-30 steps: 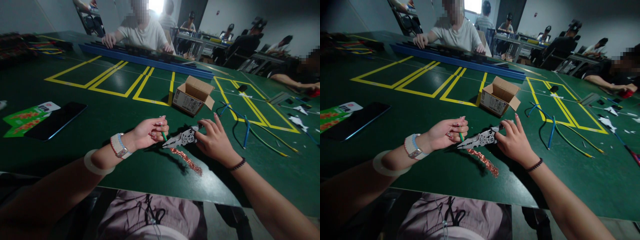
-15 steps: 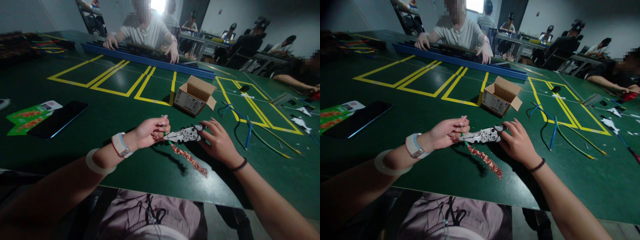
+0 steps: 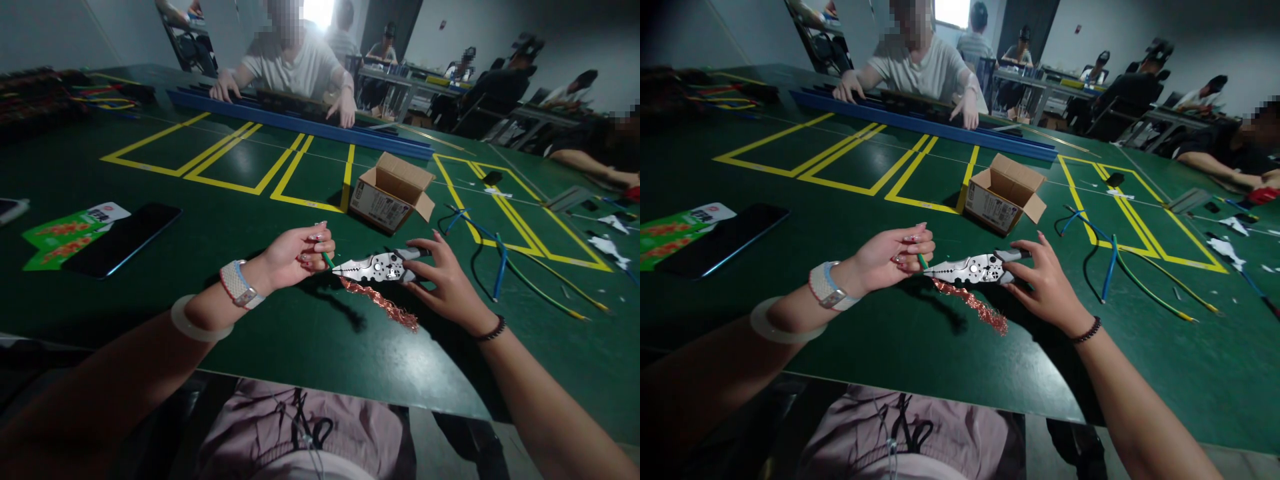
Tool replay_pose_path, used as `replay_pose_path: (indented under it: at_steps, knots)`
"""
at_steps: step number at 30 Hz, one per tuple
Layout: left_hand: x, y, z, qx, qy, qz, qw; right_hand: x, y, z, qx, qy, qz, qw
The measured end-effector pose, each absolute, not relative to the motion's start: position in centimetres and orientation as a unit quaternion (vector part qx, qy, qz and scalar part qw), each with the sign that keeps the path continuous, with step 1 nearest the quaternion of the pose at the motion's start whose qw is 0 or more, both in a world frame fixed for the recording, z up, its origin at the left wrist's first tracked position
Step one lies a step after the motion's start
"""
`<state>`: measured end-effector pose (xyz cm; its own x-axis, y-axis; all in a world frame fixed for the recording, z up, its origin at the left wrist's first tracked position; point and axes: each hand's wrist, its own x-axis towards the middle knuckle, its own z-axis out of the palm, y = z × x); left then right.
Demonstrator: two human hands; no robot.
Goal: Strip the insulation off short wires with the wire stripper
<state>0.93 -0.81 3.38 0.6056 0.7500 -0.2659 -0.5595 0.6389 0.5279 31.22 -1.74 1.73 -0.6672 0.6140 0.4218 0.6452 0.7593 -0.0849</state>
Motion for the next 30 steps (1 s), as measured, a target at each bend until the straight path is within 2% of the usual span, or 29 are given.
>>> replay_pose_path:
  at_steps: [9,16,30]
  knots:
    - [0.9,-0.6,3.3,0.211,0.244,0.376,0.869,31.9,-1.3,2.1,-0.343,-0.914,-0.056,0.209]
    - [0.9,-0.7,3.2,0.222,0.255,0.388,0.857,32.2,-1.8,2.5,-0.358,-0.905,-0.136,0.184]
    - [1.5,-1.1,2.7,0.260,0.286,0.497,0.777,31.1,-3.7,4.0,-0.411,-0.870,-0.200,0.185]
